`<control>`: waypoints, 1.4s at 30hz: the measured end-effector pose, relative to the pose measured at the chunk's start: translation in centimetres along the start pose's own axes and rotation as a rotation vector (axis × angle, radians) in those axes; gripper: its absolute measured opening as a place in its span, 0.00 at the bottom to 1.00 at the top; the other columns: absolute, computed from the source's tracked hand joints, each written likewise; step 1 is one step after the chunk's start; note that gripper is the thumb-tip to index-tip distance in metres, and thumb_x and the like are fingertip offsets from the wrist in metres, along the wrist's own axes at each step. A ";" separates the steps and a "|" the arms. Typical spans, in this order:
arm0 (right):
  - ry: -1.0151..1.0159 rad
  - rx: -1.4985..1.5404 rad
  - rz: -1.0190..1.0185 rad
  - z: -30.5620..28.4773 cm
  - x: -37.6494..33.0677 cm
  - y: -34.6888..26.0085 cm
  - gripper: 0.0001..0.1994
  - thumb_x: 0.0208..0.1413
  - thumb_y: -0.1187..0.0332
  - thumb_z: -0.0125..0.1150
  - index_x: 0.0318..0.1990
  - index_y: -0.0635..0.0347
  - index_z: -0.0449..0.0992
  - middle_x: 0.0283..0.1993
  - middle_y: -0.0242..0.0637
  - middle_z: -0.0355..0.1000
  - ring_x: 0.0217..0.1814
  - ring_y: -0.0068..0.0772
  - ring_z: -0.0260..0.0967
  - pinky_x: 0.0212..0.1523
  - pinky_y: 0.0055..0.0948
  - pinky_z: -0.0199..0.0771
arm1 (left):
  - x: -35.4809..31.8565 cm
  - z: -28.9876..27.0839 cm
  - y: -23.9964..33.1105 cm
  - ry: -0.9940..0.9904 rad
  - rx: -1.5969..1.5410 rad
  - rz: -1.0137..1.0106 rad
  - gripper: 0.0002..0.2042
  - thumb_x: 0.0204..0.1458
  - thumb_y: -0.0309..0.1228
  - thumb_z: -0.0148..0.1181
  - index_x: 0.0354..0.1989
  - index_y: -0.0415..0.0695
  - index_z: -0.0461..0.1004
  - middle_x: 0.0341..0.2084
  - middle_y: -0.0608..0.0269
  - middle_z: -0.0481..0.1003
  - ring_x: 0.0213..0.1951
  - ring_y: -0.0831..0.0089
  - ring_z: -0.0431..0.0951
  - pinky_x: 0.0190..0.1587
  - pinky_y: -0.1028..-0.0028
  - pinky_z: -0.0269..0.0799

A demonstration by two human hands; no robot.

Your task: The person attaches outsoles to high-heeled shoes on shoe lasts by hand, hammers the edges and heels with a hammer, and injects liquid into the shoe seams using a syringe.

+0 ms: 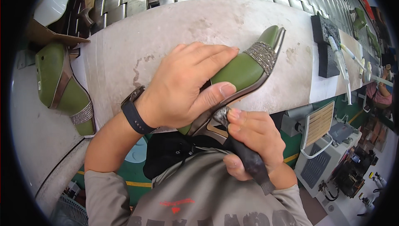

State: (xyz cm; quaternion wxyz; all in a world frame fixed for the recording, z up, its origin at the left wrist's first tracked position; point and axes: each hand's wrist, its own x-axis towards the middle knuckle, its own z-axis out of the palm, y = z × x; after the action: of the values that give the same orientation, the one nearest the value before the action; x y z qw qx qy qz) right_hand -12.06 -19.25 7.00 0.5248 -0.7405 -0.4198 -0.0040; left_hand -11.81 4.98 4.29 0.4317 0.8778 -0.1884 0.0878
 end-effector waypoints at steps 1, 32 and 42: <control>-0.039 -0.003 0.007 -0.3 0.4 -0.1 0.23 0.50 0.65 0.79 0.49 0.72 0.81 0.49 0.55 0.81 0.48 0.54 0.82 0.47 0.41 0.87 | 0.0 -0.1 0.1 0.003 -0.001 -0.007 0.28 0.67 0.41 0.57 0.68 0.32 0.70 0.59 0.42 0.77 0.53 0.48 0.78 0.57 0.58 0.69; 0.172 0.337 0.457 -7.7 4.5 1.6 0.10 0.65 0.75 0.66 0.49 0.70 0.79 0.50 0.46 0.84 0.46 0.22 0.78 0.49 0.24 0.77 | 5.1 1.6 4.6 -0.097 0.098 -0.218 0.44 0.45 0.34 0.77 0.71 0.31 0.62 0.41 0.42 0.76 0.45 0.42 0.77 0.50 0.54 0.72; 0.393 0.177 0.557 -7.9 8.3 10.9 0.13 0.68 0.65 0.66 0.45 0.69 0.82 0.41 0.39 0.85 0.42 0.25 0.81 0.47 0.27 0.82 | 5.7 0.0 5.0 -0.227 0.046 -0.304 0.45 0.47 0.36 0.77 0.73 0.30 0.61 0.52 0.36 0.77 0.54 0.43 0.80 0.60 0.59 0.74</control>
State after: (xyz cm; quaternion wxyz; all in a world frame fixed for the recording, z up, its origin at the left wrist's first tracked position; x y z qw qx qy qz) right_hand 3.55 -21.35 5.82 0.6387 -0.7633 -0.0914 0.0332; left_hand -8.65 0.71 9.71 0.3959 0.9099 -0.0990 -0.0739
